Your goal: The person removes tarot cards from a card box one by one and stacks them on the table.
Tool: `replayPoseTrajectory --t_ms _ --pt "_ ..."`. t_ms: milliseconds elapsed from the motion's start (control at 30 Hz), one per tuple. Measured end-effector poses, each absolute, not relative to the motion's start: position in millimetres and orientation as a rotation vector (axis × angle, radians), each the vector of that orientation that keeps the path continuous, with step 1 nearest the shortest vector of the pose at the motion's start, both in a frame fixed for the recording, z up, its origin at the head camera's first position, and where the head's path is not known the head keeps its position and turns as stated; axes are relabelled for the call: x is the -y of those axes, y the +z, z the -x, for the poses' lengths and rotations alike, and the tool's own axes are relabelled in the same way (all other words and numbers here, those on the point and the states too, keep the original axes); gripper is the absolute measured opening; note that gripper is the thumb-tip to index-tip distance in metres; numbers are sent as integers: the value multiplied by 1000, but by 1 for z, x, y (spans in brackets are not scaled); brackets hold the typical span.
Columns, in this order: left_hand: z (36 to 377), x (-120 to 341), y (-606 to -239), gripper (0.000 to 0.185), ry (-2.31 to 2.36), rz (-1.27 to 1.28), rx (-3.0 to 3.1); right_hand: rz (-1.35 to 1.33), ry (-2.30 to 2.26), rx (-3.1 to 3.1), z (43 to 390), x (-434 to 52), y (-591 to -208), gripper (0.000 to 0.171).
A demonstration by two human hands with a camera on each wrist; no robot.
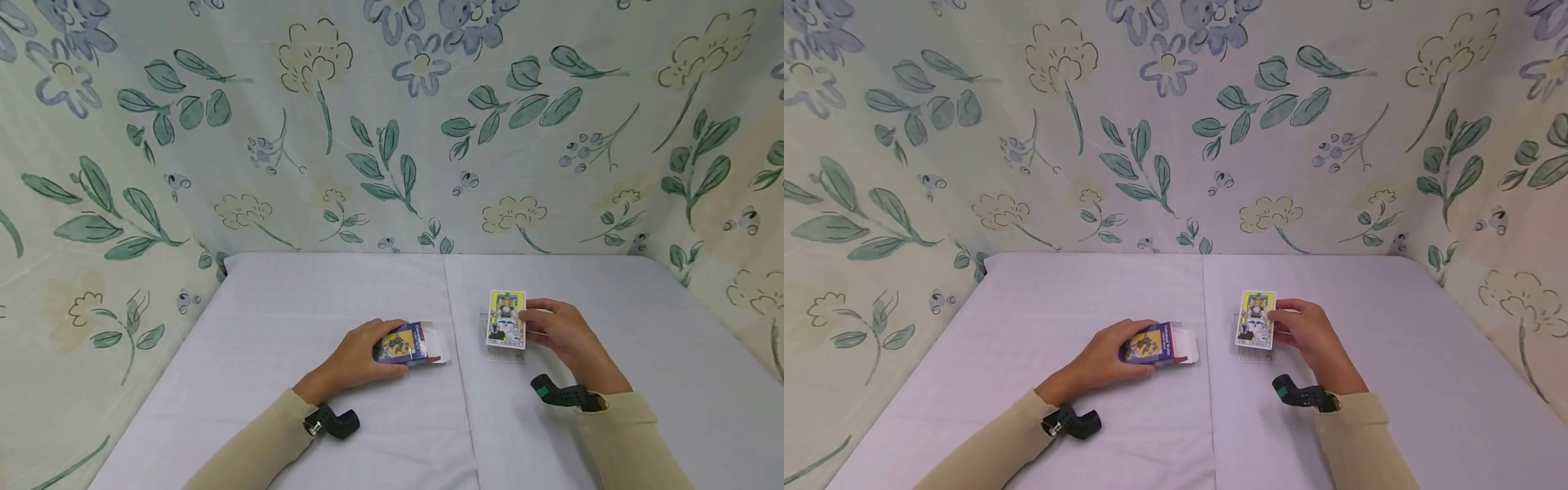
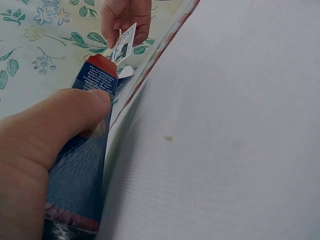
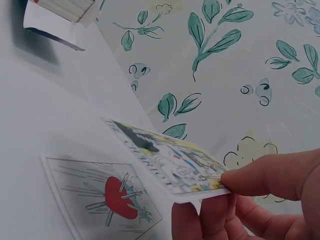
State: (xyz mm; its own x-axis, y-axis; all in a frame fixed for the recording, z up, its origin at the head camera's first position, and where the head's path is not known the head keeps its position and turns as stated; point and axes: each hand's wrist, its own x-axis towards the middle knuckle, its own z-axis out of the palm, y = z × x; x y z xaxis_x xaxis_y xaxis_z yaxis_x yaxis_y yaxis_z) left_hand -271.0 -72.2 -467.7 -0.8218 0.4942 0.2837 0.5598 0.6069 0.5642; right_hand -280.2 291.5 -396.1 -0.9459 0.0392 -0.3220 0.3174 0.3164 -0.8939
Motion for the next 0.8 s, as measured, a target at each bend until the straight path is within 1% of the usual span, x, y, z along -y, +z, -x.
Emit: replayPoseTrajectory --t_ms 100,333,800 --pt "271 72 -467 78 -1005 898 2726 -340 -1662 -2347 281 -293 -398 65" --pt "271 72 -466 78 -1003 898 2725 -328 -1648 -2377 284 -299 -401 60" --pt "271 73 -467 77 -1011 891 2731 -388 -1591 -2411 288 -302 -414 59"
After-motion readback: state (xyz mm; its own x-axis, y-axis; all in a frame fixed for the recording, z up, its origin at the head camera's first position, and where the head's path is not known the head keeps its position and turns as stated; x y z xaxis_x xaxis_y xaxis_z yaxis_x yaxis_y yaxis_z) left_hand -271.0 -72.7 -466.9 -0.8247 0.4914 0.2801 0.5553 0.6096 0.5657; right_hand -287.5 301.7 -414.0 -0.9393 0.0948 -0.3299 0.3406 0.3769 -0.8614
